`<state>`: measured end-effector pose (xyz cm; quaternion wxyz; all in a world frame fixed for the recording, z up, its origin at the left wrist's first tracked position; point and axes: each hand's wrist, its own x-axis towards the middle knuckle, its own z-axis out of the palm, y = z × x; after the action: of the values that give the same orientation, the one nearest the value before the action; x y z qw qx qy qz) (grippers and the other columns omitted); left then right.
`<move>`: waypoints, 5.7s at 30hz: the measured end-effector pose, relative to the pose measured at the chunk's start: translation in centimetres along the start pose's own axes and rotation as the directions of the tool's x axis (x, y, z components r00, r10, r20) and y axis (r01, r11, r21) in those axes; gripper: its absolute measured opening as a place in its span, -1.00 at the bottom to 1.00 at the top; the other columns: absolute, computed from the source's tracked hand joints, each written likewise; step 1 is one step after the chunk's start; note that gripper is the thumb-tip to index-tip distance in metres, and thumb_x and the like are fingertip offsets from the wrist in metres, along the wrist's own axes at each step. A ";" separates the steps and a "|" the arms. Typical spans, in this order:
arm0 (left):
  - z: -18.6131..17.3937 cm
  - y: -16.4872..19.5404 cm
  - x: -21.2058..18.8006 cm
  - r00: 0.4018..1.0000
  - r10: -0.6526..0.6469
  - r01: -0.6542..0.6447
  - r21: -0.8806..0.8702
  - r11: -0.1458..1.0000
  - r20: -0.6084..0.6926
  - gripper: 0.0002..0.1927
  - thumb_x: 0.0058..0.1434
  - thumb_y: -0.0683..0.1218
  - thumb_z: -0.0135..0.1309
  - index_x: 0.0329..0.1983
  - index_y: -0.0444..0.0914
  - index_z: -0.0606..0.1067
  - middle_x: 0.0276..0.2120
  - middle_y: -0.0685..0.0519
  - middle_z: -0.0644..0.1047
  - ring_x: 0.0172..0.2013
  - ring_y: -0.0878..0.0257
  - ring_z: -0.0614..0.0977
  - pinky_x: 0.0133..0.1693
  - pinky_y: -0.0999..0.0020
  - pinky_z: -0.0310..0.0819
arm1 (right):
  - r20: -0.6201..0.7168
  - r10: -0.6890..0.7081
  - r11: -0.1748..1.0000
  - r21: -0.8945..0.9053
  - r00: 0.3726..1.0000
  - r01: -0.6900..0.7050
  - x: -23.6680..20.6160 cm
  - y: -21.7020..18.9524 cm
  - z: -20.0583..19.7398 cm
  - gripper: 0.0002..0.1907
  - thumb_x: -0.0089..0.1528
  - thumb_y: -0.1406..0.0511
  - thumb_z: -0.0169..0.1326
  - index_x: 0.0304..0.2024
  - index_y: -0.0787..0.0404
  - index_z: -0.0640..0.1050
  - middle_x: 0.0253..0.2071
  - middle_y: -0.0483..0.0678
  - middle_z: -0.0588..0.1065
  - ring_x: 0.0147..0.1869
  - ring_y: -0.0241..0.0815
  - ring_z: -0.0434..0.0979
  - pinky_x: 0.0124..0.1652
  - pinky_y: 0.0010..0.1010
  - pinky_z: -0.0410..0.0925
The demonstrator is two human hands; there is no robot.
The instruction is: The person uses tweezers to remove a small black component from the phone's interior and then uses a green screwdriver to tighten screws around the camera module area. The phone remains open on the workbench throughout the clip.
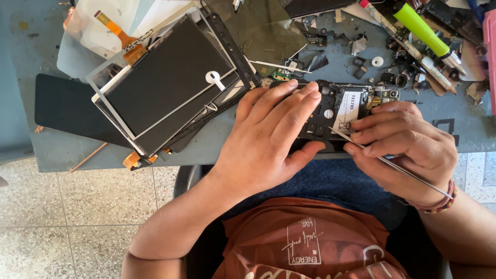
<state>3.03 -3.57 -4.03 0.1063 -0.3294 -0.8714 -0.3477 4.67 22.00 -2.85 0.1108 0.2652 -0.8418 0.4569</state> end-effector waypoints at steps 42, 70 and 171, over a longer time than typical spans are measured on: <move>-0.1 0.2 0.2 1.000 0.024 -0.024 0.030 0.999 0.020 -0.62 0.30 0.06 0.34 0.01 -0.24 0.56 0.35 -0.02 0.42 0.35 0.01 0.42 0.34 0.00 0.23 | -0.047 -0.051 0.998 -0.033 0.998 0.050 0.2 0.1 0.5 -0.69 0.06 0.53 0.36 -0.36 0.19 0.47 -0.24 0.05 0.59 -0.05 -0.02 0.67 0.09 -0.13 0.45; -0.2 1.2 -0.5 0.934 -0.082 -0.030 -0.305 0.952 -0.348 -0.79 0.34 -0.29 0.23 0.00 -0.32 0.52 0.03 -0.07 0.60 -0.02 0.08 0.67 -0.05 0.30 0.59 | -0.437 0.257 0.959 0.223 0.862 -0.173 -6.2 0.4 -3.8 -0.61 0.18 0.24 0.27 -0.05 0.32 0.50 -0.10 0.07 0.53 -0.42 -0.41 0.43 -0.42 -0.60 0.33; -1.4 8.7 -0.9 0.870 -0.351 0.486 -0.727 0.485 0.347 -0.13 0.27 -0.13 0.29 0.57 -0.20 0.13 -0.03 -0.10 0.65 0.01 0.14 0.72 0.03 0.31 0.57 | 0.248 0.484 0.856 0.065 0.839 -0.512 -2.5 -3.3 -4.8 -0.53 0.14 0.39 0.29 0.12 0.29 0.58 -0.33 -0.18 0.63 -0.47 -0.54 0.35 -0.48 -0.65 0.24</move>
<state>9.25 -0.24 1.30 -0.2062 -0.1442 -0.6814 -0.6873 8.26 25.34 1.11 -0.1243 0.0930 -0.8575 0.4906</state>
